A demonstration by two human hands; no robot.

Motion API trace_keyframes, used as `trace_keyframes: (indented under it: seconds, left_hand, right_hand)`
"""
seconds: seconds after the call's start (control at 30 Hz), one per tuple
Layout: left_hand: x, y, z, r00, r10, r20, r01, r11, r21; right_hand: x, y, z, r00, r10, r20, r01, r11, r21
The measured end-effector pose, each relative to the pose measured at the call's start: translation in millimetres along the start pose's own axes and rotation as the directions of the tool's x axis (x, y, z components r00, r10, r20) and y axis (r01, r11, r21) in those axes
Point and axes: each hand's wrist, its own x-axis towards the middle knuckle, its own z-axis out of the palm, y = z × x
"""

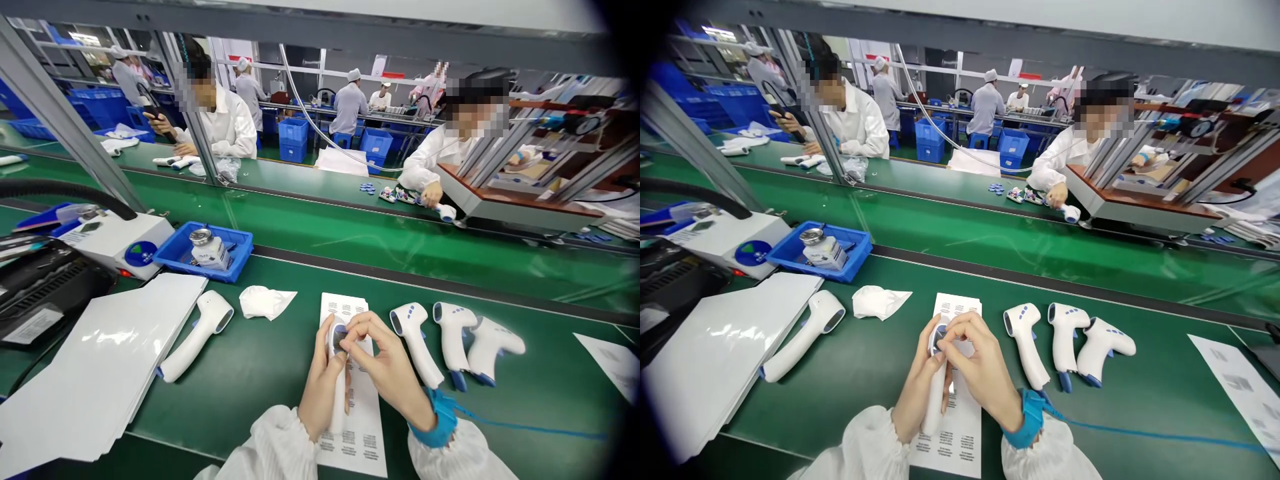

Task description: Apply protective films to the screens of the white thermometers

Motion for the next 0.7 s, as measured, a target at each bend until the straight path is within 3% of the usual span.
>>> trace_keyframes:
  seconds: [0.1, 0.17, 0.23, 0.33, 0.4, 0.53, 0.7]
  left_hand:
    - [0, 2, 0.2, 1.0, 0.01, 0.008, -0.01, 1.0, 0.001]
    - [0, 3, -1.0, 0.999, 0.012, 0.03, -0.012, 1.0, -0.005]
    - [-1, 5, -3.1, 0.998, 0.006, 0.063, -0.005, 1.0, -0.017]
    - [-1, 7, -6.3, 0.995, -0.004, 0.102, 0.006, 1.0, -0.021]
    - [0, 6, -7.5, 0.994, 0.0, 0.113, 0.002, 1.0, -0.015]
    - [1, 6, -7.7, 0.994, -0.003, 0.11, 0.004, 1.0, -0.01]
    - [2, 7, -5.6, 0.996, -0.02, 0.085, 0.021, 1.0, -0.01]
  right_hand:
    - [-5, -4, 4, 0.999, -0.03, -0.038, 0.027, 0.997, -0.068]
    - [-6, -5, 5, 0.995, 0.018, -0.093, -0.026, 0.996, -0.082]
    - [-5, -5, 4, 0.987, 0.111, -0.115, -0.109, 0.994, 0.031]
    - [-2, -6, -2, 0.97, 0.242, 0.025, -0.239, 0.93, 0.279]
    - [-1, -6, -4, 0.958, 0.261, 0.118, -0.284, 0.917, 0.28]
    - [-2, -3, 1, 0.978, 0.208, 0.025, -0.209, 0.974, 0.084]
    - [-1, 4, 8, 0.987, 0.142, -0.076, -0.137, 0.988, 0.072]
